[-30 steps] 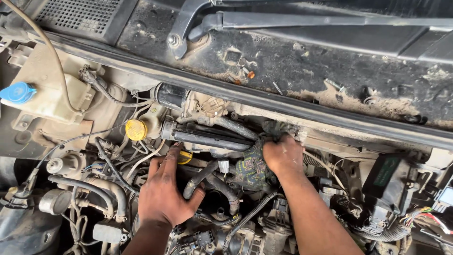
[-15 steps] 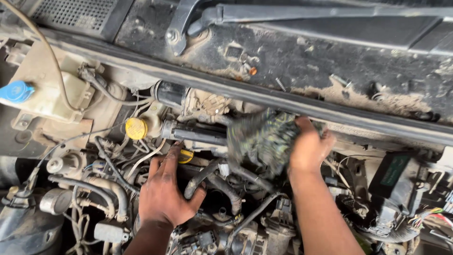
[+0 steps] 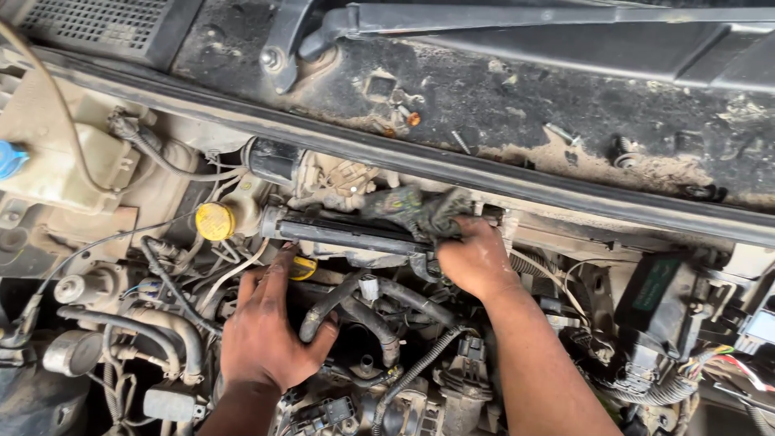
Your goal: The person works in an open car engine bay, first removing a plastic component from beside the fuse box and setting it down, then using a cloth to wipe dust and dirt from the engine cover, hoses, and surrounding surfaces, moving the cloth across different areas of the engine.
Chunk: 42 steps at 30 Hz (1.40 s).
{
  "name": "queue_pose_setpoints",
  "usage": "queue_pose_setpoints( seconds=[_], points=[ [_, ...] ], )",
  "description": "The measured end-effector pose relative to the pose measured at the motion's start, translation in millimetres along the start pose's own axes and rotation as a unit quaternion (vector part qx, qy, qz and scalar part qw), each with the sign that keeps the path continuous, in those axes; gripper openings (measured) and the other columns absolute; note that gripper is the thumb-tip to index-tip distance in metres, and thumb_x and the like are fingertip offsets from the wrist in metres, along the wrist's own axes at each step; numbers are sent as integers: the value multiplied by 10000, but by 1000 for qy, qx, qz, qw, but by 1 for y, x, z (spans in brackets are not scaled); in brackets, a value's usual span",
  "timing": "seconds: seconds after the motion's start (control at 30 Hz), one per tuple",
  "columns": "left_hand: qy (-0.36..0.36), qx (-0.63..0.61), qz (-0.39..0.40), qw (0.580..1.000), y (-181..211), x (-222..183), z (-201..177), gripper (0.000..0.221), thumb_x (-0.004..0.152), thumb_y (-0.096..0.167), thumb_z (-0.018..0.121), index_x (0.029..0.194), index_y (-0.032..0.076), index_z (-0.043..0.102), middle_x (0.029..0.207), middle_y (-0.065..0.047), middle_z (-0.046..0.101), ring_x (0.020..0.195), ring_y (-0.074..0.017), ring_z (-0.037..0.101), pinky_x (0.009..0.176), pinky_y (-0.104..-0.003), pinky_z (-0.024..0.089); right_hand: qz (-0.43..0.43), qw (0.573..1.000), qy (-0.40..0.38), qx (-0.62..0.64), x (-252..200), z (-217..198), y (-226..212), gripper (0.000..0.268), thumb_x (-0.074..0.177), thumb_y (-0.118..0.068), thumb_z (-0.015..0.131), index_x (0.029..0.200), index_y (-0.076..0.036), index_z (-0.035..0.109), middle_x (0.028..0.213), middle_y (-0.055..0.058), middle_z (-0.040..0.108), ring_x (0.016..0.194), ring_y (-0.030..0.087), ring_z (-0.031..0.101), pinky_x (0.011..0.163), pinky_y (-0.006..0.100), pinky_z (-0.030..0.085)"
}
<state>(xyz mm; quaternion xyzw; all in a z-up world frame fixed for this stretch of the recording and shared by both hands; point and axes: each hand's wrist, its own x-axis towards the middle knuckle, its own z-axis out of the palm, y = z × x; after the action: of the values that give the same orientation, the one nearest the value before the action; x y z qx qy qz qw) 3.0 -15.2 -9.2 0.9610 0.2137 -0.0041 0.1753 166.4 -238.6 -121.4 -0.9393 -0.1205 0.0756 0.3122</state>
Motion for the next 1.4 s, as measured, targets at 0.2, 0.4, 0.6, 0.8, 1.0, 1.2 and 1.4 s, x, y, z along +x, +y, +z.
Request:
queue_pose_setpoints(
  seconds=[0.2, 0.4, 0.6, 0.8, 1.0, 1.2, 1.4],
  points=[
    [-23, 25, -17, 999, -3, 2, 6, 1112, 560, 390, 831, 1552, 172, 378, 1123, -222, 636, 957, -405, 686, 812, -495, 593, 89, 917, -50, 385, -6, -6, -18, 206, 822, -53, 716, 1005, -52, 810, 930, 80, 827, 815, 200, 729, 770, 371, 568],
    [3, 9, -5, 1000, -1, 1, 4, 1143, 540, 389, 867, 1553, 194, 376, 1214, -220, 612, 977, -419, 672, 819, -501, 584, 100, 978, -40, 176, 0, 18, 2, 484, 900, -352, 725, 1281, -58, 682, 1225, 193, 711, 1142, 404, 587, 955, 469, 490],
    [1, -36, 19, 999, -3, 4, -5, 1171, 504, 313, 855, 1554, 151, 363, 1221, -247, 589, 1057, -435, 661, 874, -484, 577, 216, 967, -98, 88, 2, -3, -19, 772, 896, -593, 656, 1455, -76, 526, 1427, 216, 572, 1365, 369, 517, 1134, 415, 397],
    [-41, -32, 2, 999, -23, 12, 9, 1178, 531, 378, 862, 1570, 184, 340, 1246, -218, 572, 1040, -396, 683, 887, -456, 596, 162, 941, -112, 274, -3, -16, -39, 474, 768, -403, 742, 1102, -76, 822, 1017, 153, 843, 957, 314, 742, 910, 420, 541],
    [-61, 24, -67, 996, -17, 13, 17, 1276, 499, 450, 928, 1629, 321, 349, 1308, -188, 539, 1068, -386, 671, 895, -467, 594, 80, 930, -79, 350, 3, 32, -5, 567, 816, -448, 821, 1181, -23, 734, 1130, 118, 768, 1053, 233, 691, 965, 403, 513],
    [-58, -4, -22, 998, -33, 20, 27, 1200, 513, 401, 902, 1575, 257, 364, 1228, -195, 590, 1108, -373, 659, 954, -453, 580, 304, 922, -195, 139, 1, -32, -50, 639, 955, -629, 520, 1415, -187, 567, 1277, 113, 699, 1224, 280, 681, 1156, 467, 417],
    [-29, -10, -21, 999, -18, 15, 17, 1154, 510, 359, 896, 1542, 229, 396, 1277, -198, 599, 1103, -355, 667, 901, -454, 592, 293, 939, -169, 67, -2, -43, -62, 585, 949, -610, 569, 1397, -236, 605, 1319, 69, 690, 1315, 277, 573, 1186, 477, 367]
  ],
)
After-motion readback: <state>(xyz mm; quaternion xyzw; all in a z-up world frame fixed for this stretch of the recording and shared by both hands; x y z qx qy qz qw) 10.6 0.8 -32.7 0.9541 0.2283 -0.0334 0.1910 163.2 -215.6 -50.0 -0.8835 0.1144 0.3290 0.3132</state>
